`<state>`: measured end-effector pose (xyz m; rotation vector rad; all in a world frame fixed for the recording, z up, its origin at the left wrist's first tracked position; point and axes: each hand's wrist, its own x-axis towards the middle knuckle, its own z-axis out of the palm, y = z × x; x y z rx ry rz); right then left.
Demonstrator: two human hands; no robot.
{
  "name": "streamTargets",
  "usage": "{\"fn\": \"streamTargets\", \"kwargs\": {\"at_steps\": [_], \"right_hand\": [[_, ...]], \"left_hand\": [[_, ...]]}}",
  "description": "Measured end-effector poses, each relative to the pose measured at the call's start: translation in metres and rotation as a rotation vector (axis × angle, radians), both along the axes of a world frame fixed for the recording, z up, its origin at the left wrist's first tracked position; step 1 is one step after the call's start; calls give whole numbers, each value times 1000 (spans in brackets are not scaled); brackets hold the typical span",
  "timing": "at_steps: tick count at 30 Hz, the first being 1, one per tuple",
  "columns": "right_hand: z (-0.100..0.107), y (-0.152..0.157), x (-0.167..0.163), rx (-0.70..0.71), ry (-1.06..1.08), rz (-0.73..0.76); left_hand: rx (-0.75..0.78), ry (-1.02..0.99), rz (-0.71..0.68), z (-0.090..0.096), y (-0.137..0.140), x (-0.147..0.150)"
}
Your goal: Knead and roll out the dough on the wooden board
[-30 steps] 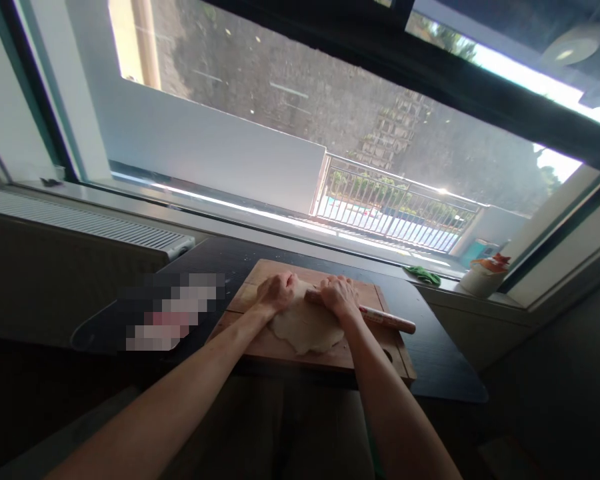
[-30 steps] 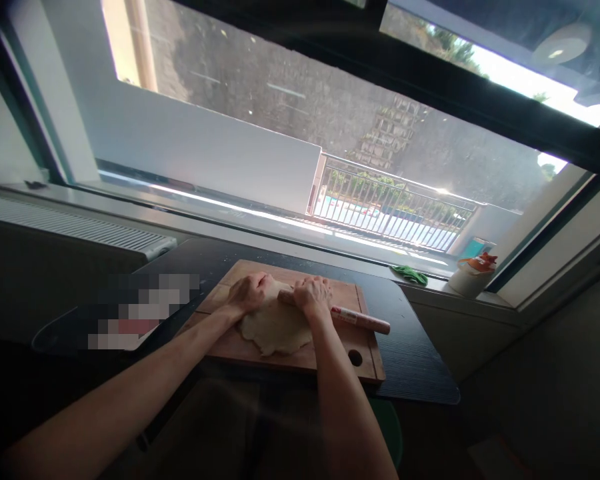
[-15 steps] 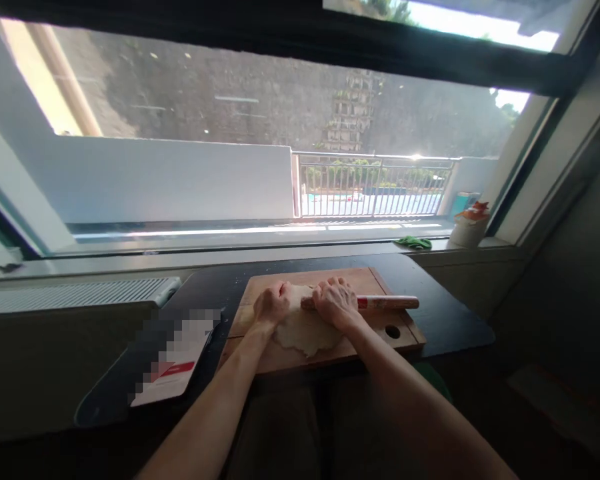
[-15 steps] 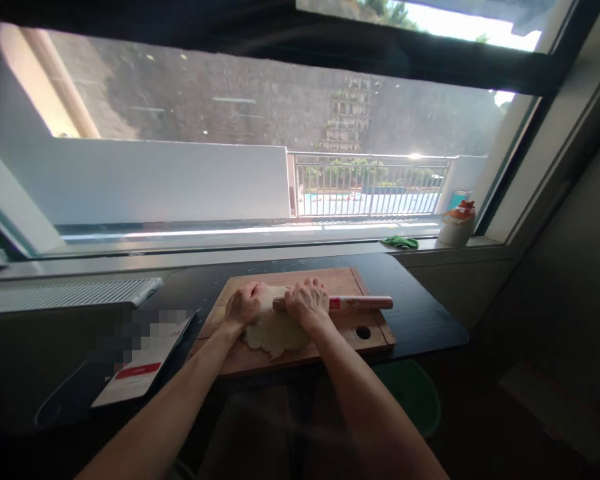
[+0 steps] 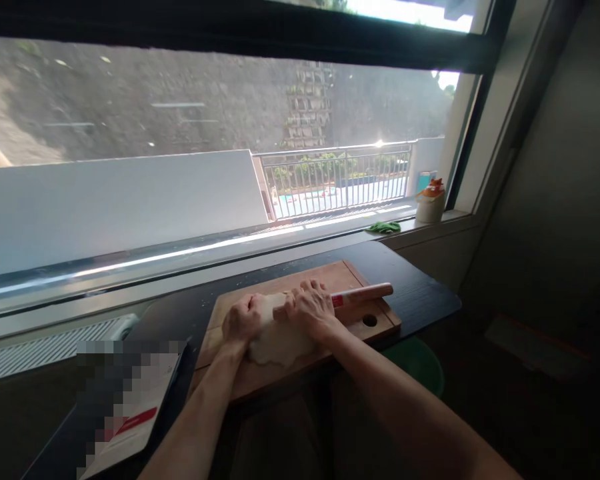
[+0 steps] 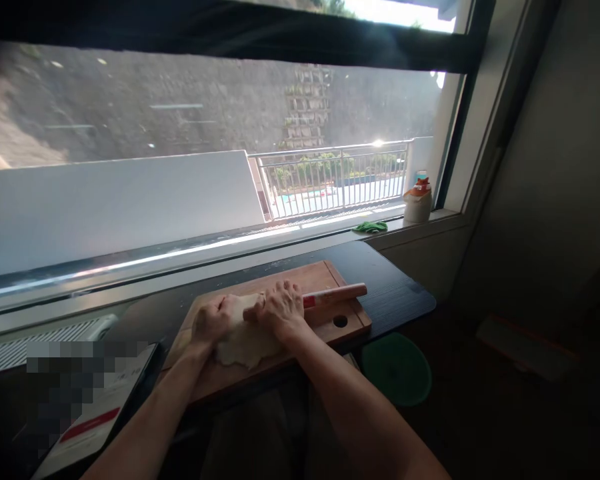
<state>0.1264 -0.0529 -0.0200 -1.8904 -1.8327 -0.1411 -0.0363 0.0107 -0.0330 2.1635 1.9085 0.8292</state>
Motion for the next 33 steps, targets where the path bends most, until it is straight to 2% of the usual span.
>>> {"fn": "streamTargets", "kwargs": {"at_steps": [2, 4, 8, 11, 13, 17, 20, 23, 30, 33], "right_hand": [[-2, -13, -2, 76, -21, 10], [-1, -10, -1, 45, -15, -5], [11, 32, 6, -124, 52, -73], [18, 61, 13, -165, 65, -102], [19, 66, 14, -183, 67, -105], [13, 36, 8, -167, 46, -49], [7, 5, 2, -91, 16, 1], [6, -3, 1, -69, 0, 5], [19, 57, 14, -198, 38, -51], [20, 67, 17, -208, 42, -52]], "left_hand": [[-1, 8, 9, 1, -1, 1], [8, 14, 17, 2, -2, 2], [4, -4, 0, 2, -1, 1], [4, -16, -11, 1, -1, 0], [6, -20, -7, 2, -1, 0], [-6, -24, -5, 4, -3, 2], [-28, -21, 4, 6, -4, 2], [-32, -19, 2, 6, -3, 2], [5, -37, -25, 1, 0, -1], [4, -40, -33, 1, -1, -1]]}}
